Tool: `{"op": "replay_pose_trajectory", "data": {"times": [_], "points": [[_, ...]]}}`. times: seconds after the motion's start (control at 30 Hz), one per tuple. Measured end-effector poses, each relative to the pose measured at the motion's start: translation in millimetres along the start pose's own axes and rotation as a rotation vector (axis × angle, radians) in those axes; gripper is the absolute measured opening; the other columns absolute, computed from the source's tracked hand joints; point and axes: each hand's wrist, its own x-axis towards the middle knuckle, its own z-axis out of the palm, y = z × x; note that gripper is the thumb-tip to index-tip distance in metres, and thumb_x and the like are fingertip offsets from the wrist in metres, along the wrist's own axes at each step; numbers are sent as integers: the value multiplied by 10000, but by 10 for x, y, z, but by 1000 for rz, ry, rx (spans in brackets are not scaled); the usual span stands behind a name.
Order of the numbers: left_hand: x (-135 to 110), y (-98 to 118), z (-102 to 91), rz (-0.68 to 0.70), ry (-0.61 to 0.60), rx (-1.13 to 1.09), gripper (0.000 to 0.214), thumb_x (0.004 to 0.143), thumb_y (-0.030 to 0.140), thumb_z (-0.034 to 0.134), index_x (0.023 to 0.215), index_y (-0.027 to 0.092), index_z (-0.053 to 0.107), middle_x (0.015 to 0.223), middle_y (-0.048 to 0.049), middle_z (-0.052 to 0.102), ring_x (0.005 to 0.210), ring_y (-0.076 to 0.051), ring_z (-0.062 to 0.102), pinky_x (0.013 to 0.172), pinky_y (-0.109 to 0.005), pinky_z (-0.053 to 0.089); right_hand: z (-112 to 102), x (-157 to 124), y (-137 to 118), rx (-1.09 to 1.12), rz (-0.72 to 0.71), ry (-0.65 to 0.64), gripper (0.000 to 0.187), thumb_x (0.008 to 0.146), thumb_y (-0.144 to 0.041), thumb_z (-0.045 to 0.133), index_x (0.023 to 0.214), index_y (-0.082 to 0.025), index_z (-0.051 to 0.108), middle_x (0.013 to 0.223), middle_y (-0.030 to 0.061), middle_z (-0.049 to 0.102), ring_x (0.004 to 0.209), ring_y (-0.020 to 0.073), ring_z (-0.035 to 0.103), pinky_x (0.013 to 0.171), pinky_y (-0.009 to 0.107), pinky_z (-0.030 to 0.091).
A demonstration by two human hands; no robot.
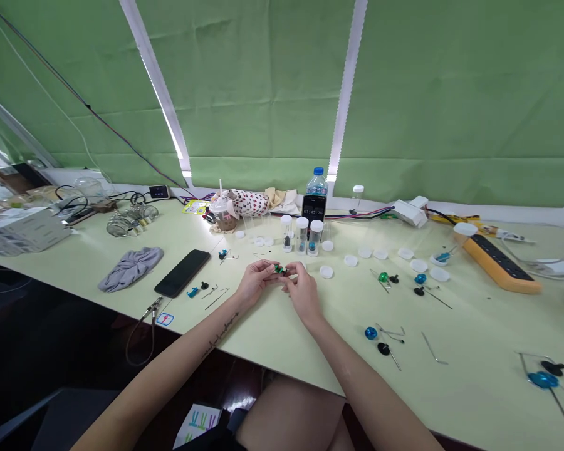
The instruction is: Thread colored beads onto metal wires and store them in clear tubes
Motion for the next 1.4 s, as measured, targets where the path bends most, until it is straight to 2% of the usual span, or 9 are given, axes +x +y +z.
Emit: {"op": "replay_pose_trajectory", "data": {"times": [0.13,0.37,0.53,0.6,0.73,0.93,1.17,1.33,1.4], "points": [[-9,7,-13,-20,-37,-7,323,685,317,725,911,100,649,889,-122,686,761,-210,675,832,-420,505,-11,-12,-7,-10,-22,-18,241,772,-424,565,877,-207,547,828,28,644,536,128,616,394,207,432],[-23,8,-4,-13,-23,-36,313,670,307,738,886,98,646,890,-119,684,788,-215,672,850,-437,498,-13,-9,-14,-50,7,-54,330,816,-481,498,898,-183,615,537,-4,591,457,139,568,414,228,434],[-5,-5,-11,3,2,-40,297,674,307,734,871,103,646,835,-99,684,778,-215,671,811,-411,511,1,-6,-13,-6,8,-11,413,748,-475,581,1060,-209,530,824,30,652,510,138,607,390,225,430],[-3,-8,-17,-15,-16,-36,294,677,304,733,877,105,647,826,-96,685,768,-215,673,801,-403,512,4,-12,-10,-3,-10,9,384,730,-462,606,1014,-222,511,882,27,639,514,128,609,389,218,423],[-5,-7,-30,-32,-55,-42,304,684,301,728,898,102,646,867,-109,686,749,-206,674,819,-411,507,-3,-28,-11,-33,-35,-7,278,769,-471,567,869,-215,534,831,22,641,503,120,601,407,217,422],[-14,5,-20,-20,-52,-42,290,687,291,725,893,103,647,879,-110,685,775,-208,671,841,-423,501,-16,-20,-6,-73,1,-51,305,813,-492,509,863,-202,588,531,-13,586,458,146,576,424,232,417],[-1,15,-2,-13,-10,-26,293,673,297,734,873,101,650,813,-89,681,763,-207,665,781,-380,521,9,-4,11,-11,-3,7,416,721,-472,605,1035,-215,511,904,40,645,501,132,610,383,222,419],[10,8,-18,-19,-39,-37,292,681,293,730,879,97,641,849,-98,690,780,-215,672,823,-412,511,-5,-13,6,-39,-37,-9,279,772,-460,555,887,-207,539,893,35,652,482,112,602,413,217,429],[12,4,-27,-26,-53,-47,298,681,289,730,889,95,640,855,-100,691,772,-217,675,837,-433,507,-15,-15,5,-53,-31,-25,262,792,-456,541,874,-207,558,809,24,660,482,118,601,421,215,426]]}}
